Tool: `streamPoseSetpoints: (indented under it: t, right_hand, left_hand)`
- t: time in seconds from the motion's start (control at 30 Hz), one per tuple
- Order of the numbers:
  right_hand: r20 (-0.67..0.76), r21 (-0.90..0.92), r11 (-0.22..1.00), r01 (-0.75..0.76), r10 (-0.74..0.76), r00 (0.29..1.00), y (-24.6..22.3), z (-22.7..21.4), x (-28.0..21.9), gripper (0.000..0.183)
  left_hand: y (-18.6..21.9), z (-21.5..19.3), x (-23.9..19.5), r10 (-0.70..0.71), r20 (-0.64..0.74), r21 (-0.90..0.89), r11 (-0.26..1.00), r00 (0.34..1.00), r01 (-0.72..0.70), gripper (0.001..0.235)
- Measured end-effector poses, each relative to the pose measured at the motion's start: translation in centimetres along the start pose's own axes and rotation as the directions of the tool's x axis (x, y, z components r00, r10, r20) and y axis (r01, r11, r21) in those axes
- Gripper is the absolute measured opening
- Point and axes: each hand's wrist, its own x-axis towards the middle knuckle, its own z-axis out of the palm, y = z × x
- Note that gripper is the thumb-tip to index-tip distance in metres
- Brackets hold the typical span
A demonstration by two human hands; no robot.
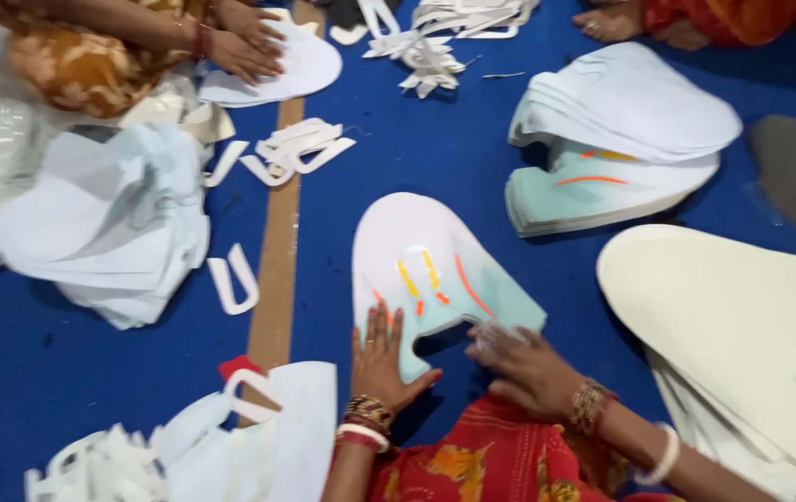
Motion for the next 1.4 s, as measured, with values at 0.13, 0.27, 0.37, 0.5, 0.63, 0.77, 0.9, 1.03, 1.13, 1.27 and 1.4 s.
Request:
streamPoseSetpoints:
  t: [0.13,0.27,0.37,0.5,0.63,0.77,0.9,1.03,1.13,1.27,1.4]
  right_hand:
    - [-0.496,0.122,0.82,-0.559,0.538,0.681,4.5,0.4,-10.0,0.06]
    - [-0.502,0.021,0.501,-0.865,0.753,0.424,7.9,2.1,-18.9,0.072]
    - [-0.498,0.11,0.609,-0.786,0.718,0.487,8.8,2.7,-21.3,0.06]
    - [-0.406,0.346,0.55,-0.761,0.818,0.407,10.6,2.3,-22.2,0.032]
    - [-0.243,0.434,0.371,-0.821,0.926,0.289,8.6,-3.1,-17.9,0.046]
    - [-0.453,0.125,0.506,-0.853,0.794,0.405,8.0,-1.6,-15.2,0.05]
    - [-0.561,0.11,0.616,-0.78,0.686,0.463,7.8,-1.8,-15.2,0.034]
    - [-0.683,0.35,0.579,-0.737,0.695,0.222,0.4,-11.9,-10.5,0.02]
    - [-0.658,0.585,0.672,-0.454,0.72,0.22,-7.0,-17.4,-5.9,0.018]
    - [-0.504,0.842,0.534,0.082,0.722,0.474,-11.8,-20.9,-2.7,0.028]
    - [-0.802,0.521,0.848,0.099,0.447,0.397,-6.4,-21.2,-0.3,0.039]
  left_hand:
    - [0.8,-1.5,0.1,-0.068,0.198,-0.01,0.997,0.978,0.072,0.136]
    - [0.2,-0.1,0.4,-0.082,0.172,-0.012,0.996,0.982,0.085,0.137]
    - [-0.6,1.4,-0.8,-0.01,-0.072,-0.102,0.995,0.997,0.003,0.106]
    - [2.0,-1.4,-0.6,0.056,-0.202,-0.196,0.976,0.978,-0.096,0.088]
    - [3.8,-2.7,-0.3,0.03,-0.145,-0.322,0.944,0.989,-0.076,0.067]
    - [4.9,-3.5,-0.2,0.029,-0.127,-0.352,0.933,0.992,-0.072,0.052]
    - [4.8,-3.0,-0.8,0.021,-0.136,-0.332,0.941,0.991,-0.066,0.042]
    - [9.1,-4.8,0.4,0.092,-0.146,-0.526,0.836,0.985,-0.156,0.055]
    - [15.3,-9.9,2.2,0.208,-0.221,-0.738,0.603,0.953,-0.303,0.09]
    - [17.9,-12.7,2.9,0.001,-0.122,-0.906,0.408,0.992,-0.112,0.069]
    - [9.5,-13.6,0.6,-0.112,-0.114,-0.89,0.454,0.987,-0.051,0.052]
